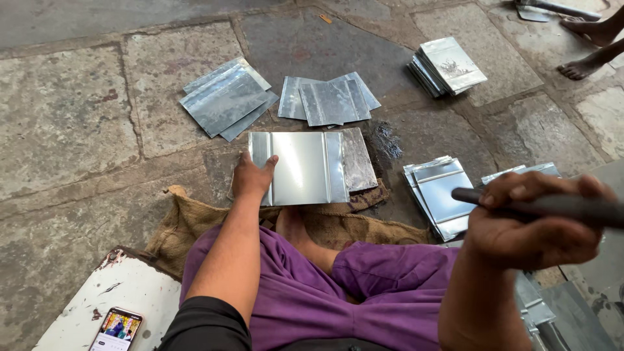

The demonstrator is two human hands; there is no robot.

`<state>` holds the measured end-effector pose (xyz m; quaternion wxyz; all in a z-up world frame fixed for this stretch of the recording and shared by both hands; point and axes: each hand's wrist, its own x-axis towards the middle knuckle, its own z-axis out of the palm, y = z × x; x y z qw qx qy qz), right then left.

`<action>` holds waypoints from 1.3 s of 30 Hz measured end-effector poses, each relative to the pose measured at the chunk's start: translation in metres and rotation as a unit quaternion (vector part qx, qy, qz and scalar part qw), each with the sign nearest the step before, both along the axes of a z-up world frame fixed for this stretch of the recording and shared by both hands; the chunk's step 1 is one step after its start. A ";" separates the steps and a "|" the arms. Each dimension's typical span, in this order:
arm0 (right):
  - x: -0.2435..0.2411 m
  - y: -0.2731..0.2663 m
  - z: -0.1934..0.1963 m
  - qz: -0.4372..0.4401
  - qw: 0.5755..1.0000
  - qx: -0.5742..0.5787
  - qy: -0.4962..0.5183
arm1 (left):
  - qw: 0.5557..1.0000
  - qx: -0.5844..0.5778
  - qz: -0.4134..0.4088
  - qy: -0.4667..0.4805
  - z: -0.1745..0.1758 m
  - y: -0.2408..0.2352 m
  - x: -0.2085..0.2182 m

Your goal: The person sits cross-legged on the floor and uses a hammer to repeatedly strike a rectangular metal sheet placed on a sack. They hold the sheet with one hand and strike it with the other, occasionally adjusting its position. Stacks of similar metal sheets are visible nearby.

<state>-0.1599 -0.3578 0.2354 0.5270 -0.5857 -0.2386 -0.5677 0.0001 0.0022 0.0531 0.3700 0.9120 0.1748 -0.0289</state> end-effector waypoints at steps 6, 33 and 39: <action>0.038 0.022 -0.179 -0.126 0.933 -0.116 0.317 | 1.000 0.000 0.004 -0.007 -0.006 0.001 0.000; 0.045 0.047 -0.117 0.024 0.877 0.055 0.477 | 1.000 0.019 -0.009 0.015 -0.022 0.002 0.004; 0.061 0.041 -0.167 -0.101 0.945 -0.067 0.304 | 0.999 0.036 -0.002 0.025 -0.021 0.002 0.004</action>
